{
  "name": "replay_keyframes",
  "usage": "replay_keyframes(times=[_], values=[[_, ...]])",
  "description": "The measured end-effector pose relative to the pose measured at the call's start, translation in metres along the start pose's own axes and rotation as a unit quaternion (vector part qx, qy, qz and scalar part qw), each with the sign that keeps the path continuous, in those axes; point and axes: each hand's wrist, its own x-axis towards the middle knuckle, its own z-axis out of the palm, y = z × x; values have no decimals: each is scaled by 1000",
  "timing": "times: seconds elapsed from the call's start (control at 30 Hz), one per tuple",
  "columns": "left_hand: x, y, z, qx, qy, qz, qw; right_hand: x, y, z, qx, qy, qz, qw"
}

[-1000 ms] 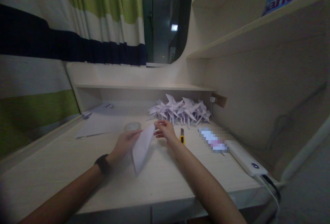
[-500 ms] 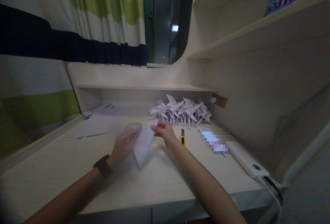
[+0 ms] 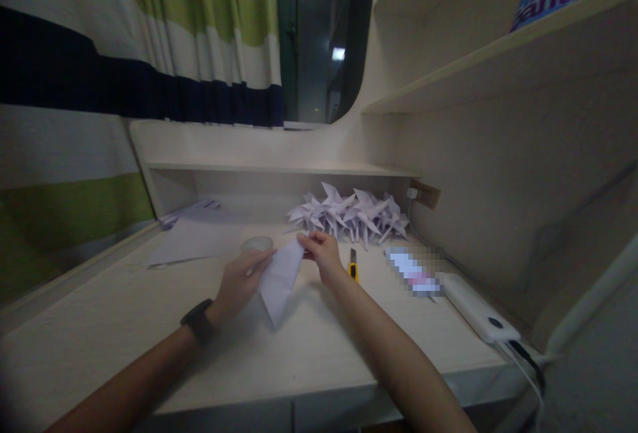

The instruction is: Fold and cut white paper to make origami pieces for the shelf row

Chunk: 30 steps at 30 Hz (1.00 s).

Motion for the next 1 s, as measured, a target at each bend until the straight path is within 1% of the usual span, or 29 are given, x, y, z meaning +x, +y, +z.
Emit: replay_keyframes(times=[0.2,0.53,0.77,0.87,1.0], values=[[-1,-2,1,-15,-6,-7,1000,1,-2,-1,3,11,-8,1000],[1,2,0,-15,-12,-7,1000,2,-5,-2,2,19,8,1000],[-1,0,0,-13,-17,-16,1000,6,-5,-7,-4,46,-2,999],[-1,1,0,-12,-18,-19,1000,6,-6,-8,-9,49,7,999],[-1,1,0,-5,-12,-16,1000,6,-7,-9,-6,44,41,998]])
